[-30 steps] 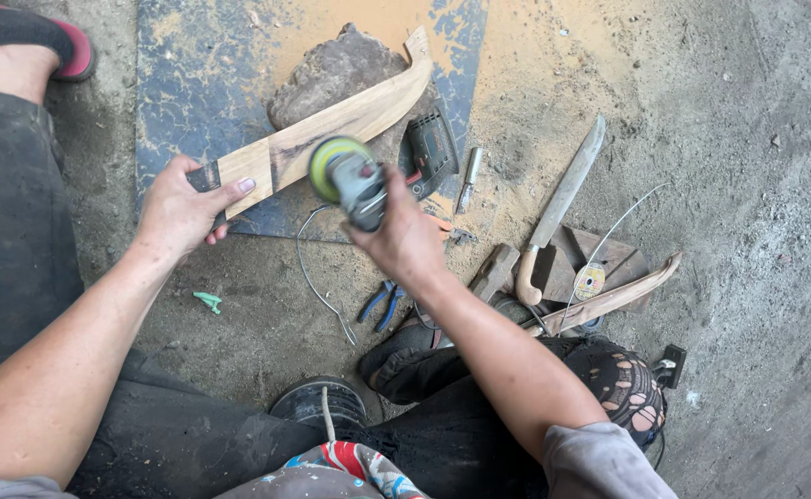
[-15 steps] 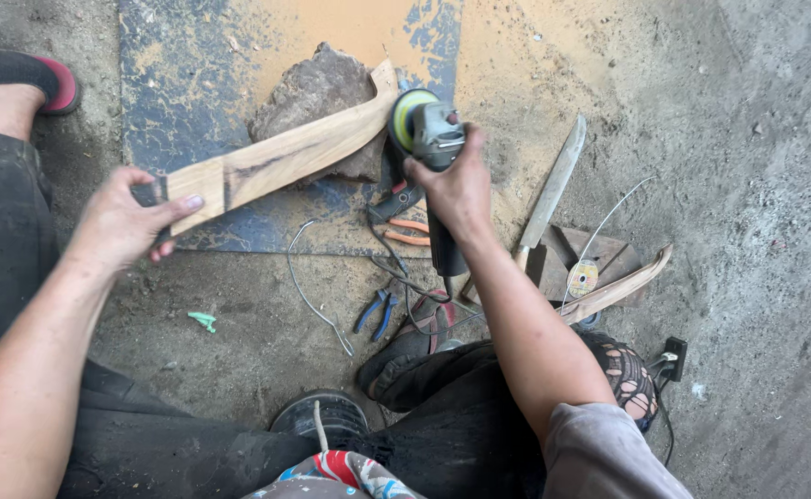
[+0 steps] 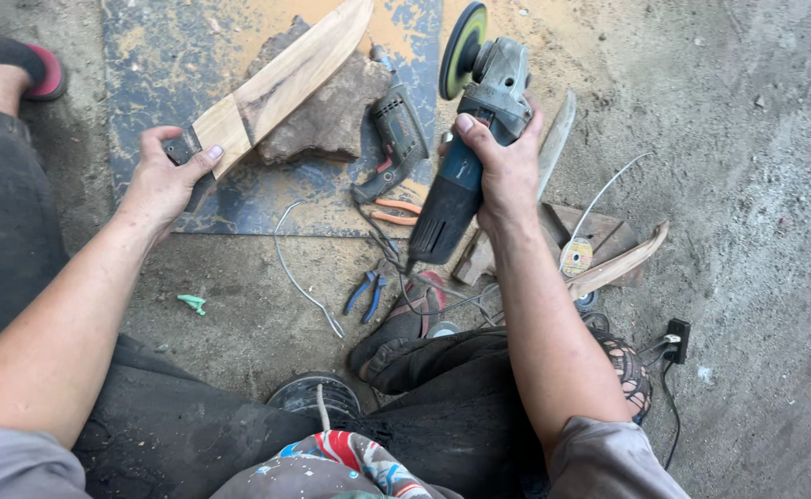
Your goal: The person uses an angle grinder with a sanding disc to smooth the surface of a curved piece of wood. They hold the wood with one hand and operate the tool with the other, moving it along the edges and flat surfaces to remove roughness.
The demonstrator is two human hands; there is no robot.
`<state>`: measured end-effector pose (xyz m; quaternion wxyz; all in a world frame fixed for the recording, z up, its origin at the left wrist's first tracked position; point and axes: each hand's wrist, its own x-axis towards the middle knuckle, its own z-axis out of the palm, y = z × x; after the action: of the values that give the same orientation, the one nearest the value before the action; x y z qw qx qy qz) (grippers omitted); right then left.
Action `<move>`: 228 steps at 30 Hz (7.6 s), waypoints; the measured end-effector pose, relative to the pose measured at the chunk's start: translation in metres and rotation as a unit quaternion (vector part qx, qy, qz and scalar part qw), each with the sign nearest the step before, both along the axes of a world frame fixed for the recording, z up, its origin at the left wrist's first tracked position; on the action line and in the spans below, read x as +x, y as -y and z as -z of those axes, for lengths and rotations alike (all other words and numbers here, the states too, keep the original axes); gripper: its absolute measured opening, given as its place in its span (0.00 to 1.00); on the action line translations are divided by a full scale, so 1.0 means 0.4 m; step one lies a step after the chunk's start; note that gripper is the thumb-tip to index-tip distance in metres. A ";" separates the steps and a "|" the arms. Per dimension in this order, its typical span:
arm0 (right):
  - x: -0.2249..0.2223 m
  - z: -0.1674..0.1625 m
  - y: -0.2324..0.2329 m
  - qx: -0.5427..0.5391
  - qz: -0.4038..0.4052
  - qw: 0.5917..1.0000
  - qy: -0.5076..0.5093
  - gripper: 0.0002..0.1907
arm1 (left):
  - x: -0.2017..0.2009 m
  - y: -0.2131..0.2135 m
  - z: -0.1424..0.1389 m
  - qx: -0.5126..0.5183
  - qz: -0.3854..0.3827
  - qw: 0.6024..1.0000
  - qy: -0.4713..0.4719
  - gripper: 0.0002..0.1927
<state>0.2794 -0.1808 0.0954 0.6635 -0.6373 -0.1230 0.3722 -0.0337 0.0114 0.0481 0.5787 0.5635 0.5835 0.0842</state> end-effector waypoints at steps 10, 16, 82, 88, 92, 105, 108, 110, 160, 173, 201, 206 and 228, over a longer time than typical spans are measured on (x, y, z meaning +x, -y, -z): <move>-0.283 0.015 0.043 0.102 -0.138 0.956 -0.239 0.46 | 0.104 0.407 -0.093 -0.364 0.118 0.894 0.232 0.33; -0.194 0.100 0.036 0.068 -0.303 0.921 -0.234 0.62 | 0.062 0.397 -0.050 -0.310 0.067 0.909 0.271 0.23; -0.246 0.073 0.071 0.018 -0.070 0.945 -0.319 0.32 | 0.167 0.399 -0.020 -0.289 0.198 0.868 0.352 0.25; -0.180 0.062 0.057 0.076 -0.096 0.943 -0.310 0.32 | 0.201 0.444 -0.177 -0.073 0.251 0.926 0.271 0.34; -0.128 -0.024 0.025 0.101 -0.098 0.941 -0.308 0.32 | 0.079 0.417 -0.353 0.074 0.555 0.815 -0.148 0.40; -0.071 -0.172 -0.025 0.002 -0.089 0.996 0.031 0.44 | -0.019 0.062 -0.229 0.160 0.286 0.876 -0.354 0.45; -0.079 -0.134 -0.040 -0.047 -0.069 0.996 0.032 0.43 | 0.033 0.013 -0.142 0.402 0.242 0.821 -0.326 0.51; -0.054 -0.125 -0.076 -0.061 -0.076 0.994 0.056 0.44 | 0.074 0.027 -0.080 0.444 0.254 0.802 -0.310 0.36; 0.003 -0.030 -0.137 -0.140 -0.161 0.905 0.369 0.50 | 0.045 -0.023 -0.089 0.374 0.118 0.893 -0.220 0.39; -0.063 0.015 -0.160 -0.268 -0.256 0.836 0.405 0.50 | -0.038 0.019 -0.094 0.021 -0.038 0.996 0.072 0.30; -0.291 0.025 -0.223 -0.348 -0.430 0.727 0.406 0.52 | -0.070 -0.059 -0.016 0.083 0.339 0.913 -0.209 0.37; -0.265 0.038 -0.221 -0.337 -0.411 0.739 0.414 0.53 | -0.080 -0.068 0.000 0.068 0.352 0.907 -0.223 0.38; -0.255 0.067 -0.238 -0.372 -0.416 0.752 0.351 0.53 | -0.117 -0.113 0.011 0.016 0.395 0.879 -0.266 0.39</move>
<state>0.1773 -0.0855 0.0686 0.0644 -0.8053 -0.4520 0.3782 -0.0803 0.0568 0.0435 0.3779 0.7573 0.4432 -0.2954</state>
